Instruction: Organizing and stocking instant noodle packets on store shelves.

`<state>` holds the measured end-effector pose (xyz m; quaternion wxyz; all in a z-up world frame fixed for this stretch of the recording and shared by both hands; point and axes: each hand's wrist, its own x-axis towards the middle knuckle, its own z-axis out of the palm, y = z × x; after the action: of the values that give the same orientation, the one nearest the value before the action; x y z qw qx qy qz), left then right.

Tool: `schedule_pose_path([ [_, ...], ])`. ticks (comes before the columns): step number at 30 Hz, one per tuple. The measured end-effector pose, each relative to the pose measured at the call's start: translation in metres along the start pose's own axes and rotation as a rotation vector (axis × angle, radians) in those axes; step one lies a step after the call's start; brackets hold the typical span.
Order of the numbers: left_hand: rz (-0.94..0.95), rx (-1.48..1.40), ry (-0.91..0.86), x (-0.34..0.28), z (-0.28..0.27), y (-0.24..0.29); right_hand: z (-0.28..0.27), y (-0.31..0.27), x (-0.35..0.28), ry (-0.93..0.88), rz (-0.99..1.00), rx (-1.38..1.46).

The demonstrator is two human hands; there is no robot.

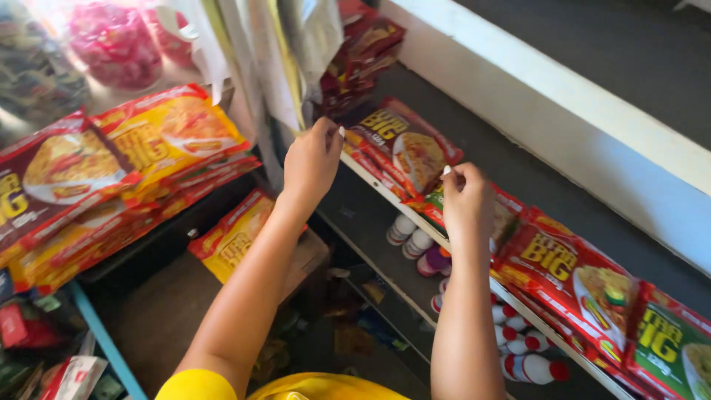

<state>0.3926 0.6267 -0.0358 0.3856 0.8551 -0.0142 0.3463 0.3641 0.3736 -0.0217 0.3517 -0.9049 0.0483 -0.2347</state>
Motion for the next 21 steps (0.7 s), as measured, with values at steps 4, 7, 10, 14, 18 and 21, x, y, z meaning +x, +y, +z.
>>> schedule_pose_path([
  [4, 0.139, -0.146, 0.008, 0.025, 0.038, -0.018, 0.005, 0.027, 0.009, 0.248, -0.228, -0.258],
  [7, 0.315, -0.172, 0.116, 0.041, 0.069, -0.038, 0.01, 0.032, 0.016, 0.103, -0.086, -0.331],
  [10, 0.151, -0.128, -0.047, 0.05, 0.105, -0.07, 0.028, 0.041, 0.023, 0.078, -0.149, -0.36],
  [14, -0.063, -0.261, -0.157, 0.058, 0.117, -0.069, 0.028, 0.026, 0.02, 0.01, -0.052, -0.305],
  [18, -0.459, -0.582, -0.345, 0.06, 0.127, -0.073, 0.038, 0.041, 0.027, 0.016, -0.113, -0.288],
  [21, -0.098, -0.488, -0.163, 0.057, 0.154, -0.107, 0.038, 0.041, 0.025, 0.081, -0.189, -0.155],
])
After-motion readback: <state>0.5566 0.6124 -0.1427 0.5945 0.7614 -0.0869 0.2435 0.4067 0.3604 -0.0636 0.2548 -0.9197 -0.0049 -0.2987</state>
